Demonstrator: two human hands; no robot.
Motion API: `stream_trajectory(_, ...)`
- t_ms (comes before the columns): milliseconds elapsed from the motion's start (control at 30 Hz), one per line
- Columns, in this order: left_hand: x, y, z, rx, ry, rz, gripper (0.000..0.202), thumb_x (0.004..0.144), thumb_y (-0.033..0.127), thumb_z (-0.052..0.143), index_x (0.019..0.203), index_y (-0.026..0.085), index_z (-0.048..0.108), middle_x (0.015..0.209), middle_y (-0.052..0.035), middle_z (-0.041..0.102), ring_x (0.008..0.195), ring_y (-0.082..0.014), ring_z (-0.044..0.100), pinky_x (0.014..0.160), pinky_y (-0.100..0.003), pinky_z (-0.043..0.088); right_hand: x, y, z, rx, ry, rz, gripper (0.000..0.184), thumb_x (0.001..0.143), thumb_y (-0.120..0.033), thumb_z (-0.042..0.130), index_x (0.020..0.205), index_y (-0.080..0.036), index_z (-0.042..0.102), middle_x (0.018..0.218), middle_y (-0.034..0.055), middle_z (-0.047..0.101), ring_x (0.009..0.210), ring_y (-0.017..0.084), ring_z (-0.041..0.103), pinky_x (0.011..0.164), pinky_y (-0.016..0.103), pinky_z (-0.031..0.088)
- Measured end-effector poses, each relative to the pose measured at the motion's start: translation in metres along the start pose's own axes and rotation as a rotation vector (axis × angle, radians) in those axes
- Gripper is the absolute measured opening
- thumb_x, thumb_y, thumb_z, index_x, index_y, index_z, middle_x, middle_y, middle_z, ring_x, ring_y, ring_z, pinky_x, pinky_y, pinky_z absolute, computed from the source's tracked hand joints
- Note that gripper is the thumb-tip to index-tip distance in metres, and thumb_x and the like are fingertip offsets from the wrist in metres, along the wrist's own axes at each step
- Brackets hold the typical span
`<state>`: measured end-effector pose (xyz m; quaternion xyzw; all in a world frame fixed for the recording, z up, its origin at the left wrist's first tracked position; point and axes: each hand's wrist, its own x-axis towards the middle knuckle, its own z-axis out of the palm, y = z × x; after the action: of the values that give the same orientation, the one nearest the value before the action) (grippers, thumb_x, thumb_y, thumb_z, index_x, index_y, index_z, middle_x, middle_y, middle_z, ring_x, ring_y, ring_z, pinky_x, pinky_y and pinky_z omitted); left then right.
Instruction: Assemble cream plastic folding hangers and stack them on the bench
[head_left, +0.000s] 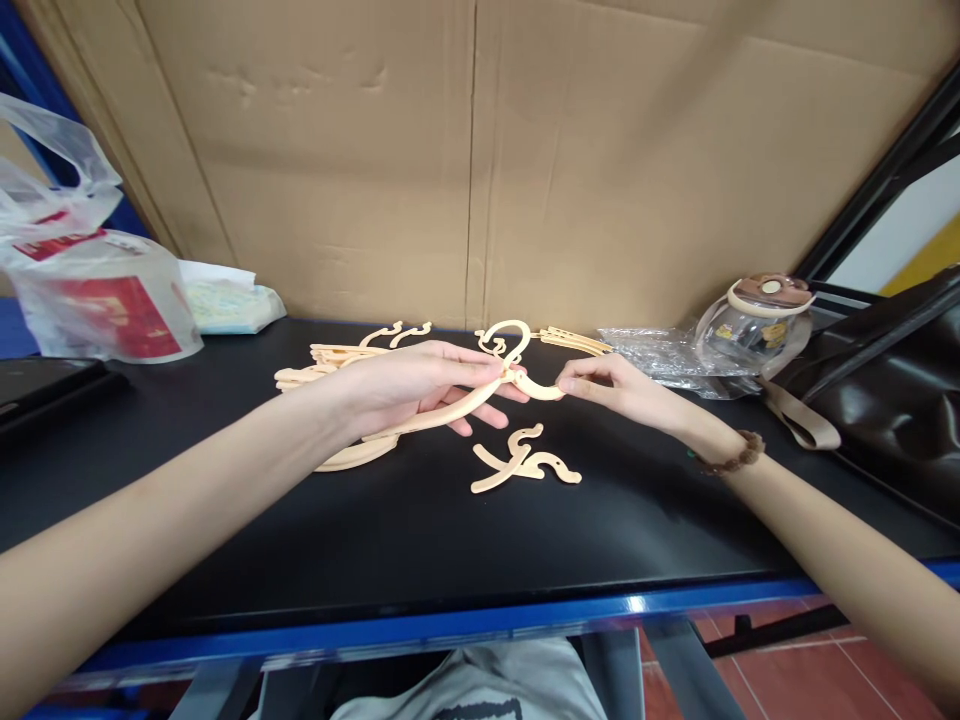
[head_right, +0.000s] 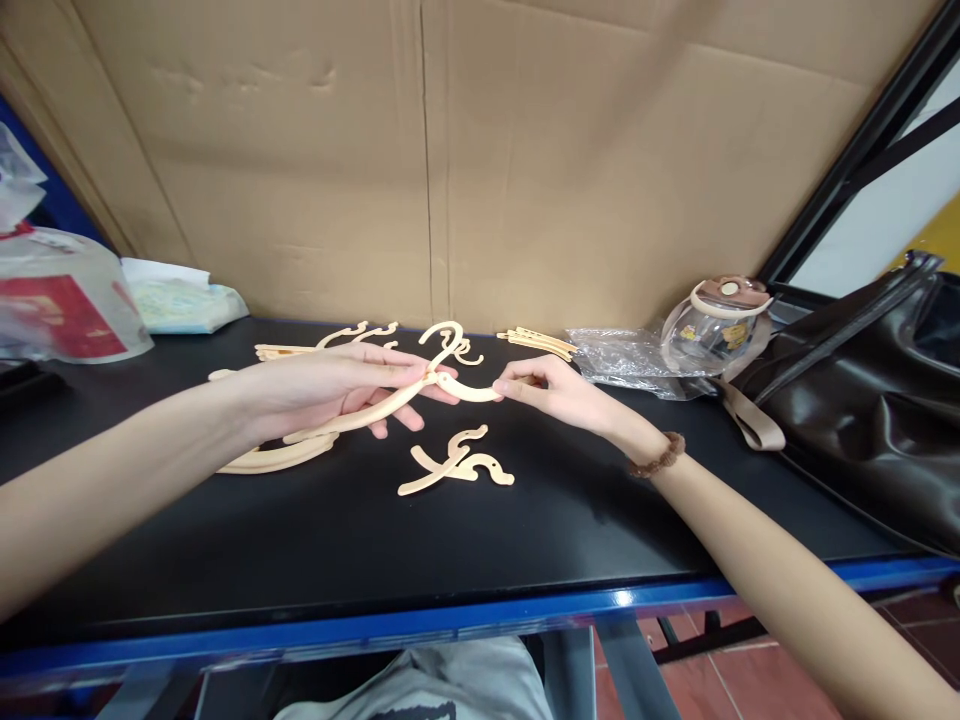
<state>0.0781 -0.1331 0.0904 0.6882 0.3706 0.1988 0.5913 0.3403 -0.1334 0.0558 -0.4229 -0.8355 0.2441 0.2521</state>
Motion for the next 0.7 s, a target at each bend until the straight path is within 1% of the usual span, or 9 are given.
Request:
stream_trajectory(100, 0.000, 0.000, 0.001, -0.004, -0.018, 0.012, 0.026, 0.082, 0.043, 0.064, 0.099, 0.025, 0.072, 0.121, -0.0045, 0.066, 0.089, -0.0181, 0.068, 0.057, -0.019, 0.054, -0.001, -0.002, -0.001, 0.028, -0.009, -0.011, 0.035, 0.090, -0.049, 0.049, 0.078, -0.018, 0.061, 0.073, 0.0003, 0.052, 0.068, 0.014, 0.042, 0.062, 0.028, 0.031)
stream_trajectory(200, 0.000, -0.002, 0.003, -0.010, -0.029, 0.040, 0.025, 0.080, 0.041, 0.066, 0.096, 0.024, 0.073, 0.117, -0.0048, 0.068, 0.086, -0.0174, 0.069, 0.058, -0.019, 0.053, -0.001, -0.004, -0.002, 0.034, -0.016, -0.017, 0.035, 0.090, -0.049, 0.049, 0.077, -0.018, 0.061, 0.069, -0.0015, 0.048, 0.064, 0.013, 0.038, 0.059, 0.027, 0.028)
stream_trajectory(300, 0.001, -0.004, 0.005, -0.014, -0.017, 0.065, 0.028, 0.079, 0.039, 0.066, 0.099, 0.021, 0.073, 0.112, -0.0074, 0.070, 0.085, -0.0190, 0.069, 0.055, -0.019, 0.051, -0.001, -0.003, -0.003, 0.024, -0.028, -0.007, 0.035, 0.089, -0.050, 0.051, 0.076, -0.018, 0.061, 0.067, -0.0023, 0.045, 0.063, 0.012, 0.036, 0.059, 0.027, 0.028)
stream_trajectory(400, 0.001, -0.005, 0.006, -0.015, -0.008, 0.071, 0.028, 0.081, 0.037, 0.063, 0.102, 0.021, 0.072, 0.111, -0.0079, 0.070, 0.085, -0.0195, 0.070, 0.053, -0.019, 0.050, -0.001, -0.002, -0.003, 0.039, -0.025, -0.004, 0.036, 0.087, -0.052, 0.052, 0.075, -0.018, 0.060, 0.069, -0.0017, 0.047, 0.064, 0.013, 0.038, 0.060, 0.028, 0.029)
stream_trajectory(533, 0.000, -0.004, 0.008, 0.000, 0.023, 0.088, 0.022, 0.081, 0.034, 0.063, 0.098, 0.022, 0.072, 0.109, -0.0052, 0.071, 0.084, -0.0180, 0.070, 0.052, -0.018, 0.049, 0.000, -0.002, -0.004, 0.044, -0.010, -0.001, 0.037, 0.088, -0.052, 0.050, 0.075, -0.018, 0.060, 0.070, -0.0009, 0.048, 0.065, 0.013, 0.039, 0.060, 0.028, 0.030)
stream_trajectory(700, -0.004, -0.002, 0.012, 0.056, 0.086, 0.115, 0.020, 0.081, 0.037, 0.063, 0.091, 0.021, 0.071, 0.099, -0.0043, 0.072, 0.085, -0.0187, 0.070, 0.056, -0.019, 0.049, 0.000, -0.003, -0.004, 0.013, 0.032, 0.001, 0.037, 0.087, -0.053, 0.051, 0.074, -0.019, 0.059, 0.067, -0.0017, 0.045, 0.063, 0.013, 0.037, 0.058, 0.027, 0.028)
